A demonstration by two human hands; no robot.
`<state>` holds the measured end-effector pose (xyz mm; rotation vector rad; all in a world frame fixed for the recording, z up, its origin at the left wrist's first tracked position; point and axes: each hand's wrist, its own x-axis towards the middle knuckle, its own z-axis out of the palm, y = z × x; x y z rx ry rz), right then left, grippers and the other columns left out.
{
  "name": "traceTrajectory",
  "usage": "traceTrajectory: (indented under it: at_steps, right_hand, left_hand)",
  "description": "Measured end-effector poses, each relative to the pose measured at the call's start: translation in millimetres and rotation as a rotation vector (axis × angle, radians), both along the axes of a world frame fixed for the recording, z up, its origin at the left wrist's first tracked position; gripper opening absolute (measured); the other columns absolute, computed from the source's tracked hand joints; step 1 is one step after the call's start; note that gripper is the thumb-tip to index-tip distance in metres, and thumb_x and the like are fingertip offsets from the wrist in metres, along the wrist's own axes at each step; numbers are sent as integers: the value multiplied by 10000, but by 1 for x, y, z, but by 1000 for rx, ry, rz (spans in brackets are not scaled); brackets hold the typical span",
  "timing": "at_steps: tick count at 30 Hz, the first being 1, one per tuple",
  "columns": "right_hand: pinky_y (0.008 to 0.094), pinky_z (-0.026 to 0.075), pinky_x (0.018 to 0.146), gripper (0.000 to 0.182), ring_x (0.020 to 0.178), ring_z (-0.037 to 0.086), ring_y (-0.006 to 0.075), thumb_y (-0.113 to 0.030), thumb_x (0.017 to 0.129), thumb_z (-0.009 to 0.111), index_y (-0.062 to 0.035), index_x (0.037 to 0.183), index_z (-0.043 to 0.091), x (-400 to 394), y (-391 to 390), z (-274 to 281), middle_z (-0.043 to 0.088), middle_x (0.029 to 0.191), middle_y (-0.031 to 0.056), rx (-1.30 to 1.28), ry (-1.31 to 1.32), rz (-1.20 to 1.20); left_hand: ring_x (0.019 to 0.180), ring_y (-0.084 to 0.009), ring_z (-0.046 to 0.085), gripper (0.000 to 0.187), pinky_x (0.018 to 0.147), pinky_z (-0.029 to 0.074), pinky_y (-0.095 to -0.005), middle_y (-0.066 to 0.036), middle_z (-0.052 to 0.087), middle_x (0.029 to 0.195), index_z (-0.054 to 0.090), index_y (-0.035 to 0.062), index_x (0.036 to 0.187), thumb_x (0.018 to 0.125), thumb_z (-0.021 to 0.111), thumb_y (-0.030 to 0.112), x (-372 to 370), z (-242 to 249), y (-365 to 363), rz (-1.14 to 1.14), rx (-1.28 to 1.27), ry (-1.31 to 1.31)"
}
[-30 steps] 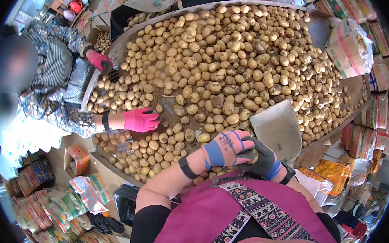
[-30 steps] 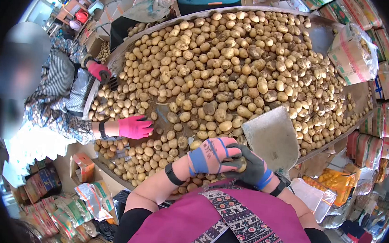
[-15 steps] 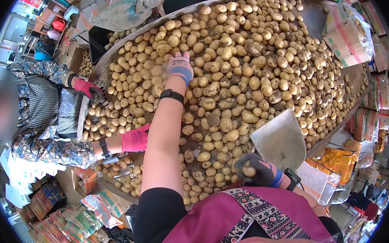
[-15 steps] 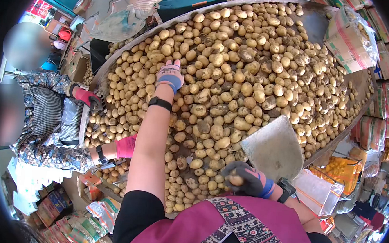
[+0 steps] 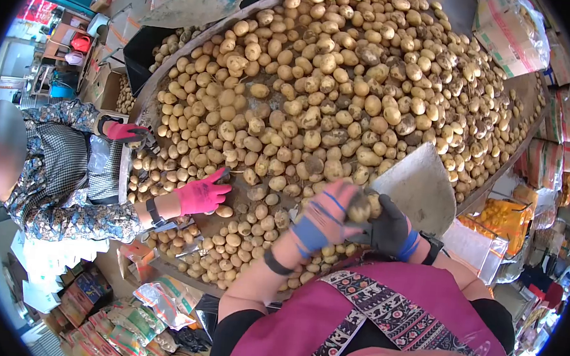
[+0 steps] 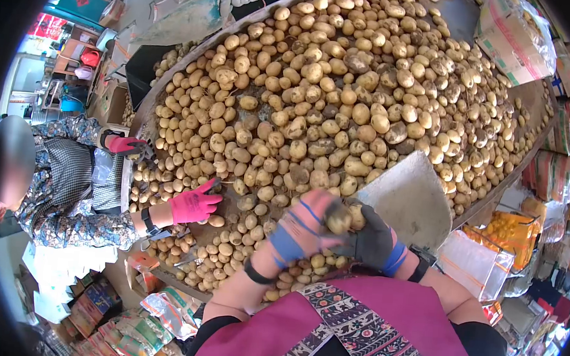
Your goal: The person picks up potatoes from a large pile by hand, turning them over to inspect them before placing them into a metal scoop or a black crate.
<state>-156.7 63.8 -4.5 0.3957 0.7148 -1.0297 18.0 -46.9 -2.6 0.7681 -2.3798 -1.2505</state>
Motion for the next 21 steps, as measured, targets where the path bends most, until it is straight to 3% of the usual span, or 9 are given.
traceTrajectory:
  at_steps: [4, 6, 8, 10, 12, 14, 16, 18, 21]
  right_hand:
    - [446, 447, 1004, 481, 1244, 493, 264, -422, 960, 520, -82, 1299, 498, 8, 17, -4, 503, 1349, 80, -46, 333, 138]
    - [441, 420, 1038, 471, 1271, 458, 248, -288, 937, 596, -77, 1333, 456, 3, 38, -29, 489, 1350, 94, -890, 1168, 512]
    - [440, 372, 1084, 567, 1283, 442, 251, -154, 871, 677, -65, 1369, 420, 8, 35, -19, 503, 1324, 98, -740, 861, 398]
    - [429, 323, 1120, 591, 1253, 468, 259, -65, 812, 708, -61, 1341, 446, 10, 26, -19, 532, 1282, 84, 52, -241, -72]
    - [417, 339, 1111, 444, 1155, 542, 249, -81, 833, 689, -74, 1243, 518, 13, 29, -10, 577, 1190, 58, -55, 210, 147]
    - [401, 340, 1107, 449, 1070, 579, 229, -76, 835, 695, -82, 1237, 496, 6, 22, 2, 589, 1113, 30, -1207, 1406, 494]
    - [363, 416, 1043, 407, 1020, 594, 187, -131, 894, 655, -73, 1253, 473, 6, 18, 17, 583, 1078, 36, -1250, 1439, 406]
    - [286, 483, 942, 393, 974, 606, 143, -206, 959, 578, -67, 1300, 440, 9, 26, 10, 579, 1108, 53, -156, 27, 119]
    - [252, 518, 868, 497, 968, 617, 172, -294, 991, 518, -121, 1415, 324, 6, 34, 8, 575, 1185, 101, -206, 43, 102]
  left_hand:
    - [994, -404, 561, 784, 859, 484, -449, -214, 542, 1133, 509, 18, 1181, 582, 853, 390, -7, -4, 60, -56, -25, 26]
    - [1014, -407, 558, 773, 850, 485, -458, -222, 532, 1147, 509, 39, 1182, 602, 835, 432, -7, -3, 67, -54, 26, -46]
    - [951, -392, 589, 624, 790, 508, -445, -204, 553, 1105, 524, 48, 1158, 697, 784, 379, -9, 4, 65, 6, -93, -70]
    - [874, -380, 617, 459, 724, 525, -423, -185, 586, 1058, 551, 51, 1133, 775, 720, 284, -10, 9, 57, -73, 81, -169]
    - [817, -370, 629, 307, 683, 531, -406, -172, 618, 979, 603, 48, 1057, 794, 682, 187, -12, 11, 60, 17, 72, -81]
    - [825, -366, 629, 239, 694, 531, -403, -180, 631, 934, 635, 36, 984, 785, 685, 159, -13, 5, 65, 132, 125, 88]
    - [807, -362, 628, 195, 704, 532, -387, -178, 635, 902, 644, 17, 945, 790, 684, 129, -14, 0, 64, 166, 160, 153]
    - [811, -340, 638, 205, 733, 528, -380, -153, 658, 913, 634, 7, 970, 819, 678, 139, -12, -9, 55, 508, 471, 178]
    - [936, -300, 641, 292, 819, 514, -390, -152, 656, 1068, 605, 12, 1084, 862, 670, 191, -2, -31, 4, 531, 167, -17]
